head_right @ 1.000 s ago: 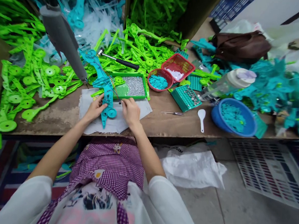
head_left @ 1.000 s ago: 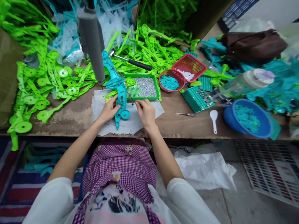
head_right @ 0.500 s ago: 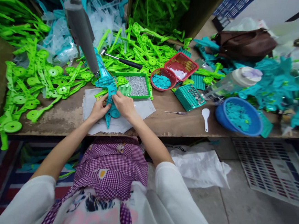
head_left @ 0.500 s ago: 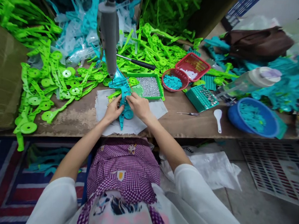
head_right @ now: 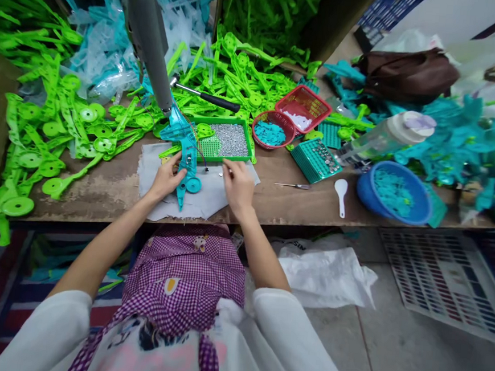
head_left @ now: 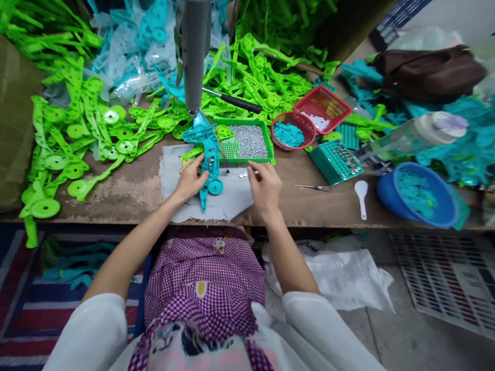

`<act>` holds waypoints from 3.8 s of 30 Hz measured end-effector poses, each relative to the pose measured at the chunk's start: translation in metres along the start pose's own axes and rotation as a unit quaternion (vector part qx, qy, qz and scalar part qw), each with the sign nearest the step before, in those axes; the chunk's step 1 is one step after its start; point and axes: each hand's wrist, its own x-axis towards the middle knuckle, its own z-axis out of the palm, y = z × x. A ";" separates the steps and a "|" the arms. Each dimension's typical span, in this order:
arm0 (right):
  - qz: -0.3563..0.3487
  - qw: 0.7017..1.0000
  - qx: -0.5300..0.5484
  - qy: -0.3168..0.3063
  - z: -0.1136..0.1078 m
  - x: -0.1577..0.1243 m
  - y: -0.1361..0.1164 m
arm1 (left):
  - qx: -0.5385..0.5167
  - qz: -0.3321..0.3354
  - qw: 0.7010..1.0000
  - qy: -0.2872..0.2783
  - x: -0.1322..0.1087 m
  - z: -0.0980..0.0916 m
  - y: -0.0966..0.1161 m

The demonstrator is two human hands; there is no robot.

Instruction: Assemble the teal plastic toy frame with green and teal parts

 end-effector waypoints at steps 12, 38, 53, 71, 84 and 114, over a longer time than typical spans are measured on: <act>0.014 0.986 -0.075 -0.150 0.000 0.008 0.031 | -0.011 0.000 1.000 -0.007 0.000 -0.001 -0.004; 0.048 0.981 0.185 -0.015 0.031 -0.038 -0.028 | -0.174 -0.011 0.985 0.001 0.009 -0.012 -0.009; -0.017 0.983 0.090 -0.158 0.033 -0.021 -0.029 | -0.152 -0.004 0.988 0.003 0.006 -0.018 -0.013; -0.186 0.980 0.017 -0.070 0.064 0.026 -0.022 | -0.065 -0.004 0.997 -0.029 0.003 -0.003 -0.012; 0.024 0.999 0.032 -0.021 0.014 -0.014 0.025 | -0.052 -0.029 0.998 -0.024 0.002 -0.002 -0.010; -0.199 0.978 -0.008 -0.060 0.055 0.030 -0.025 | -0.042 0.004 0.999 -0.034 0.001 -0.004 -0.002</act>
